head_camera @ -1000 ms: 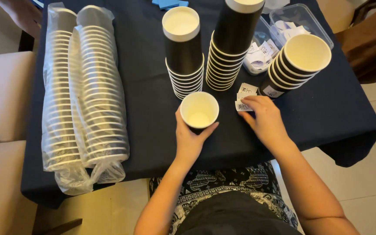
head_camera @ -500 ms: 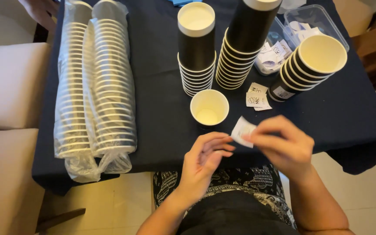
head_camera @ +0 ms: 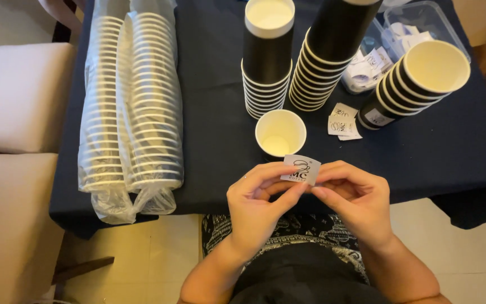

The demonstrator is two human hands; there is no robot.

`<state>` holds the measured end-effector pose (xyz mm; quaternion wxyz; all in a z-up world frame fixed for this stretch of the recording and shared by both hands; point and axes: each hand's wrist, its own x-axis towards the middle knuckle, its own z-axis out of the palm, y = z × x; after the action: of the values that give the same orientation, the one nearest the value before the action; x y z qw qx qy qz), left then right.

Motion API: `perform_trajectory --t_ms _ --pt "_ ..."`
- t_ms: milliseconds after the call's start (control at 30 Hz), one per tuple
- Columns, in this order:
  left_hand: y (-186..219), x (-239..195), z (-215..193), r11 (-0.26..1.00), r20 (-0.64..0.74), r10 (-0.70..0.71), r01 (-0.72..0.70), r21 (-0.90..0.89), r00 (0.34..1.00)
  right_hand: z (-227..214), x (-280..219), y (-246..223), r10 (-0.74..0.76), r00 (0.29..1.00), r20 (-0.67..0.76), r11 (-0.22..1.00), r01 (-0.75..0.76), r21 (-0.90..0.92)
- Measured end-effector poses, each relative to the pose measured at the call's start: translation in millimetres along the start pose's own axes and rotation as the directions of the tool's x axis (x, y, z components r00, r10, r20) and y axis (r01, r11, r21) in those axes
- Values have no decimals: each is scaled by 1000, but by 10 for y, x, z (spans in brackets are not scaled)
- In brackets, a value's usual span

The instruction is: Peeling small logo stickers from a sheet and applying them to the sides of paper coffee cups.

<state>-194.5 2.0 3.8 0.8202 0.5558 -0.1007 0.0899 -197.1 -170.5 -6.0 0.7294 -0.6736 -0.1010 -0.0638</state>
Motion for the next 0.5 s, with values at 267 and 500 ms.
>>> perform_trajectory --t_ms 267,500 --pt "21 -18 9 1000 -53 -13 11 -28 999 110 2 -110 -2 1000 5 999 2 -45" --pt "64 -44 11 996 -60 -42 38 -78 997 153 -26 -196 -47 999 6 995 47 -85"
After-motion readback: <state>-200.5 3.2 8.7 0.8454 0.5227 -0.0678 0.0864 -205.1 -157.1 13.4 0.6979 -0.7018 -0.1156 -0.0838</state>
